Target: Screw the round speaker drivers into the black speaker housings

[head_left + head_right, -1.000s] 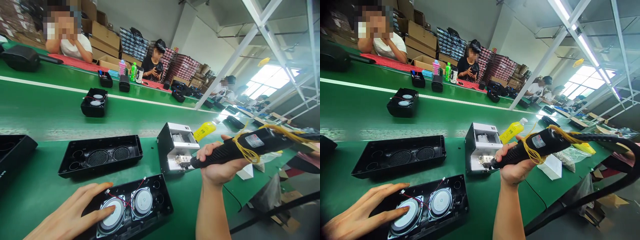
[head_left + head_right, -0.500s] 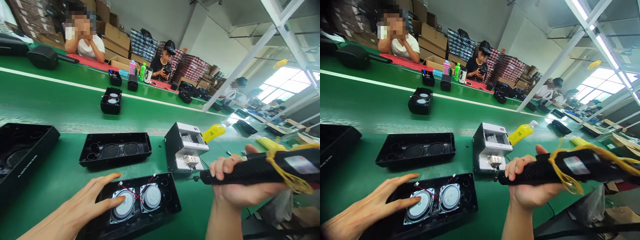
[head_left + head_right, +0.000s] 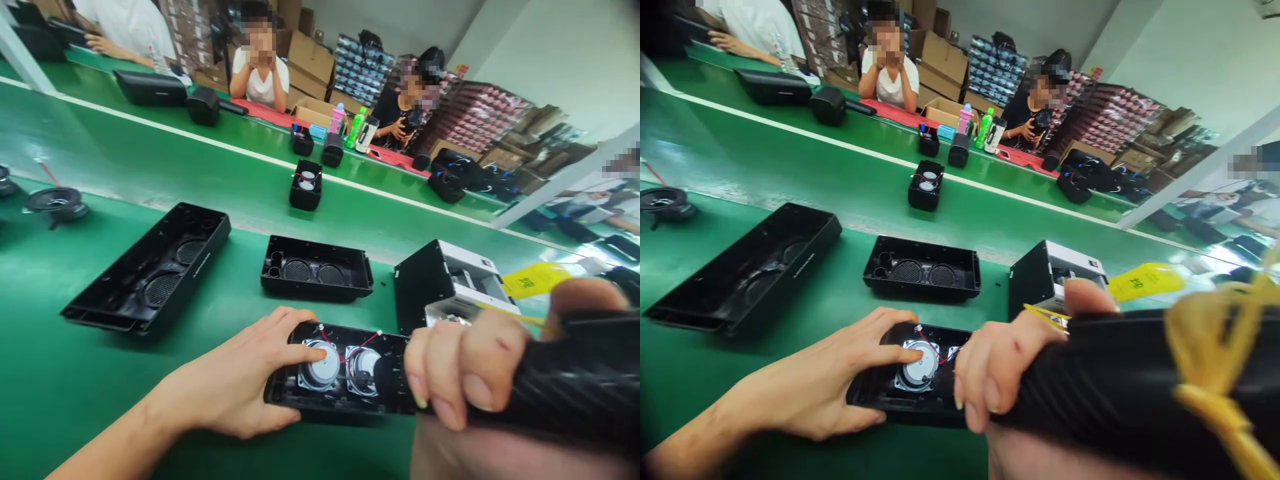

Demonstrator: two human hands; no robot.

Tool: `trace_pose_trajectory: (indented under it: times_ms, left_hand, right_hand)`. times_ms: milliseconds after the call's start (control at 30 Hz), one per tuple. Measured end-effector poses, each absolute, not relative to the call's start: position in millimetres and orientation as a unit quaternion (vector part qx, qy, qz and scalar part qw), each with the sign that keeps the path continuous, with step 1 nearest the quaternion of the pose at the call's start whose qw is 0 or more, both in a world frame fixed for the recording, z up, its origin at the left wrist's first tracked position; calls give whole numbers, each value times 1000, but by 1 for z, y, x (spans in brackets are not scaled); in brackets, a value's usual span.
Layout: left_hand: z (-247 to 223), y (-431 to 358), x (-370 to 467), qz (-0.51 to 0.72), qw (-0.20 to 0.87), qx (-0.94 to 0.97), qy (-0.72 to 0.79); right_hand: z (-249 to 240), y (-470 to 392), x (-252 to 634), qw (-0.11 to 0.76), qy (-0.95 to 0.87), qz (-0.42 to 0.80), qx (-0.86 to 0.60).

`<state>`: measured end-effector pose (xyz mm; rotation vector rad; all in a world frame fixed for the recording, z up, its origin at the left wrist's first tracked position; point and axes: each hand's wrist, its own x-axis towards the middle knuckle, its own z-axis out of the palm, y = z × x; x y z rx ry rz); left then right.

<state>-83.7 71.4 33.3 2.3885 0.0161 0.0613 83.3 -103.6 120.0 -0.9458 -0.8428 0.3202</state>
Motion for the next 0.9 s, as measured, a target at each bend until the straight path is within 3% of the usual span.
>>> trace_pose_trajectory:
  times_ms: [367, 900]
  left_hand:
    - [32, 74, -81, 47, 372, 927, -9]
    - [37, 72, -80, 54, 366, 929, -14]
  right_hand:
    - [82, -62, 47, 810, -354, 278, -375]
    - [67, -59, 50, 798, -375, 257, -396]
